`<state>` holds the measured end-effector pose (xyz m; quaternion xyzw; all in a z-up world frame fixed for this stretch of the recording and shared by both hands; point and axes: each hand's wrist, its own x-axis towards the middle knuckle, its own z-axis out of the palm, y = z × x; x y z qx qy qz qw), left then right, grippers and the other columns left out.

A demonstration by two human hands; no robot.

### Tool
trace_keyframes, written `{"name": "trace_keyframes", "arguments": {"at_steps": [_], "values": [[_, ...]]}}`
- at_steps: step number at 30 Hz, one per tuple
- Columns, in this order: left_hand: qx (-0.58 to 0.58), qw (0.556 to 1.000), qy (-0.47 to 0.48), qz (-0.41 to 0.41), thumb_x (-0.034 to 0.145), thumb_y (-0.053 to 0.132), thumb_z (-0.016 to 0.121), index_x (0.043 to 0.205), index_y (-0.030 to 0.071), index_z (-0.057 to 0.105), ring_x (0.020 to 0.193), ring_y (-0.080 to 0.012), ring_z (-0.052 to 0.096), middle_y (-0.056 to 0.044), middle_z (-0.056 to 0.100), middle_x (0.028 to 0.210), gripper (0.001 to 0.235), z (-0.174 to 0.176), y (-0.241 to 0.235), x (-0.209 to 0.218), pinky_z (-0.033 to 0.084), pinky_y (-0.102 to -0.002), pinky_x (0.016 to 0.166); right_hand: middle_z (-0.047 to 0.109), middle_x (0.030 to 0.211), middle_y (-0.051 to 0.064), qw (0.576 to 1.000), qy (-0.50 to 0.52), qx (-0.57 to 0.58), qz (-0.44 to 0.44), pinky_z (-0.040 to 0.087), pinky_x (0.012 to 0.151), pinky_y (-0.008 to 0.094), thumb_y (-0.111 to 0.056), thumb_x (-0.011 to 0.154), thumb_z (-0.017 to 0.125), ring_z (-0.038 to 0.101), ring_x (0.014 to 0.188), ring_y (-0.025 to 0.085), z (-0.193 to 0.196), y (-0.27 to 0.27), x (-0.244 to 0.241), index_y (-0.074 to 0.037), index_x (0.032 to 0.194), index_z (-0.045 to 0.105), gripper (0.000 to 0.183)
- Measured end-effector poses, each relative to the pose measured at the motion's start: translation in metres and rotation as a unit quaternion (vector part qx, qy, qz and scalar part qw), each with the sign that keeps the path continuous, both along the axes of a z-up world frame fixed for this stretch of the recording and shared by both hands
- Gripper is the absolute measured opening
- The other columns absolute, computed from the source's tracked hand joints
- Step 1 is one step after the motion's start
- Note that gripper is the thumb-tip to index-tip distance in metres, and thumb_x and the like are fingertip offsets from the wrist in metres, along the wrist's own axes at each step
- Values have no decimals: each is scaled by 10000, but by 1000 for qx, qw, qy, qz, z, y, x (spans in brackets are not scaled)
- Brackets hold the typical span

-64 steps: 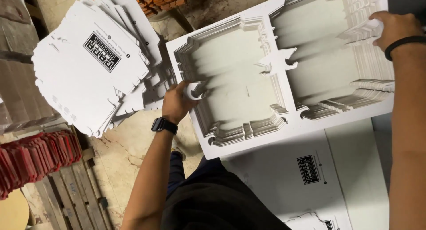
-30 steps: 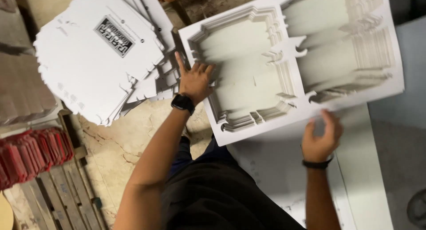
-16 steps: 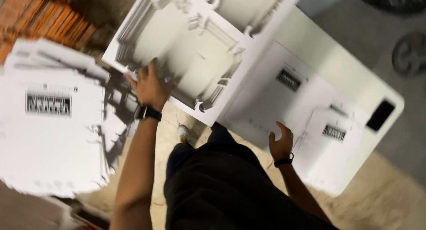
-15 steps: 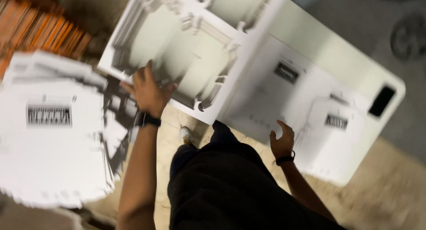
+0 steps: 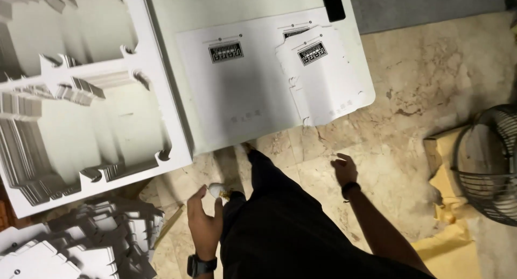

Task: Removing the outer excess frame from die-cut cardboard sheets and stacking the finished pieces.

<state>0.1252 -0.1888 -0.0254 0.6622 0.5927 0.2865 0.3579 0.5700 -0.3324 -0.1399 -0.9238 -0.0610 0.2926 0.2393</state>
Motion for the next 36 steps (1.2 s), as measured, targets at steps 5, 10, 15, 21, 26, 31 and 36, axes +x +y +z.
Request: {"name": "trace_keyframes", "arguments": {"at_steps": [5,10,15,21,26,31,36], "values": [[-50,998,47,12,935,231,660,1380,31,549,1143,-292,623,-146,632,1232,501,8,-9,27,516,-437,948,601,1016,115,896,216,245,-300,583,841,367,-238,954,679,607,864,234,-47,58,67,-81,1139,538,281],[-73,989,88,94,899,222,693,1401,83,536,1056,-246,700,-140,642,1304,544,-6,-22,87,553,-467,868,544,1353,176,799,363,294,-380,501,879,547,-560,915,653,614,1010,342,-161,126,116,-152,1641,209,944],[-183,973,72,124,886,312,683,1512,128,420,1127,-231,719,-80,658,1345,703,30,-28,195,605,-424,875,710,1195,111,749,423,330,-388,576,875,422,-405,859,665,681,1085,299,-33,149,105,-138,1240,665,465],[-203,972,65,95,896,307,676,1491,171,434,1103,-328,720,-126,638,1367,657,26,-49,264,572,-460,960,648,881,-20,797,448,389,-111,280,328,194,-234,964,681,461,495,70,-55,143,226,-185,1010,620,91],[-178,980,-4,93,912,419,618,1520,173,397,1124,-306,696,-129,682,1290,692,46,-45,292,582,-447,925,635,1346,254,758,-219,370,491,448,1168,456,-34,918,538,596,1272,411,16,116,310,-17,1323,650,420],[-269,935,-187,133,881,597,551,1474,167,506,1285,-224,627,-76,672,1374,734,49,-52,316,487,-358,1079,529,1509,357,671,-180,474,541,394,1279,512,-76,1127,501,497,1452,456,145,130,277,150,1362,560,331],[-142,685,-706,111,940,338,734,1605,46,194,1092,-273,690,-211,603,1352,905,63,-57,348,601,-384,957,421,1595,368,563,472,588,337,316,1225,619,185,989,753,425,1454,534,184,141,139,105,1554,336,707]]}}
